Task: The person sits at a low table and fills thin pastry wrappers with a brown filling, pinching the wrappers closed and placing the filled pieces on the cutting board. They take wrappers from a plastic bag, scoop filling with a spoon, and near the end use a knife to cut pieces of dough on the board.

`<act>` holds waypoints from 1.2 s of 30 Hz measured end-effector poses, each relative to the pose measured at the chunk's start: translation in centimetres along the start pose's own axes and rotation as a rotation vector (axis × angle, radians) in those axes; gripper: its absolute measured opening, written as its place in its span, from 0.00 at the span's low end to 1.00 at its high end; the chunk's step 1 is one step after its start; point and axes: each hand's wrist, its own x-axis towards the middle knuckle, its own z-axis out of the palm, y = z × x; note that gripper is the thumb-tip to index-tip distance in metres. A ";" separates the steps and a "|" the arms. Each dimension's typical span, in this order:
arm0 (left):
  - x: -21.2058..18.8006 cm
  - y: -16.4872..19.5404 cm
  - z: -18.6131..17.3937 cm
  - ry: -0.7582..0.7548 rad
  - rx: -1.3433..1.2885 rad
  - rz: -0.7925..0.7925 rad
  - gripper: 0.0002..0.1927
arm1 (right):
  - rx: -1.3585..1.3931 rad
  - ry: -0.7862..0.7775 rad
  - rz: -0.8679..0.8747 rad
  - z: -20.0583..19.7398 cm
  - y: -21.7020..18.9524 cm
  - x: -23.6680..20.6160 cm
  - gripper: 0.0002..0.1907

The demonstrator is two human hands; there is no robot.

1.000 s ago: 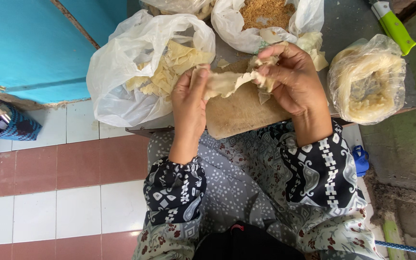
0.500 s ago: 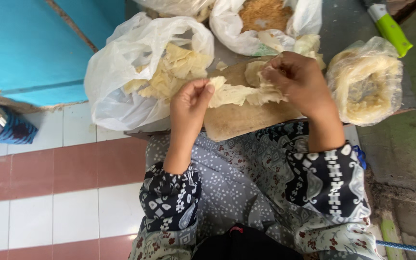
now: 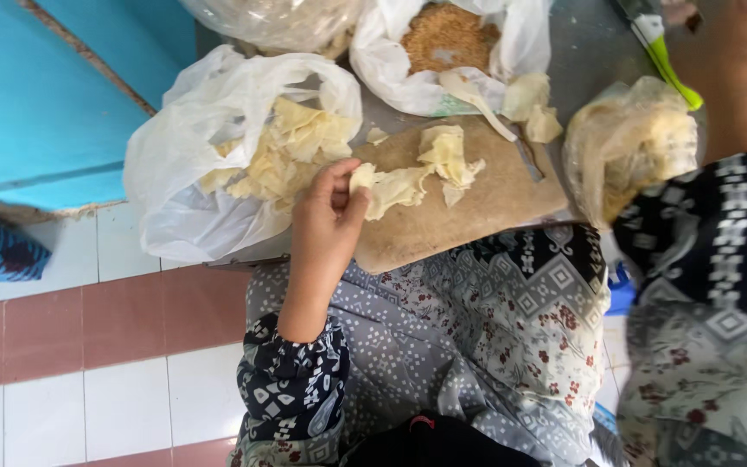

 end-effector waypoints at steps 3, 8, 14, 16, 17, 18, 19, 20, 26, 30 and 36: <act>0.8 0.5 0.3 -0.079 -0.220 -0.003 0.17 | -0.018 -0.159 0.029 1.2 1.1 0.5 0.30; 0.8 2.1 1.9 -0.327 -0.540 -0.104 0.19 | -0.010 -0.205 0.129 1.8 0.8 -0.2 0.26; 1.1 2.5 3.0 -0.285 -0.040 -0.048 0.23 | -0.082 -0.107 0.110 -0.2 2.5 -1.5 0.11; 1.8 2.0 2.2 -0.263 0.074 -0.057 0.25 | 0.101 -0.094 0.173 -2.3 2.3 -2.7 0.09; 1.8 1.7 1.6 -0.191 0.134 -0.011 0.26 | 0.261 -0.081 0.227 -4.0 1.9 -4.0 0.08; 1.8 1.5 0.8 -0.121 0.193 0.036 0.27 | 0.424 -0.065 0.276 -5.9 1.1 -5.6 0.08; 1.8 1.3 0.4 -0.049 0.249 0.084 0.28 | 0.585 -0.048 0.321 -8.1 -0.1 -7.6 0.08; 1.5 1.2 0.1 -0.028 0.266 0.089 0.28 | 0.703 -0.070 0.344 -10.2 -1.8 -9.8 0.09; -2.6 0.7 -0.8 0.190 0.438 0.341 0.16 | 0.699 -0.525 0.341 -15.5 -17.7 -18.6 0.37; -4.7 0.5 -0.5 0.050 0.612 0.412 0.18 | 0.781 -0.510 0.080 -14.7 -22.7 -17.0 0.34; -6.4 0.6 -1.0 -0.113 0.774 0.367 0.25 | 0.594 -0.746 0.046 -13.4 -24.7 -14.5 0.35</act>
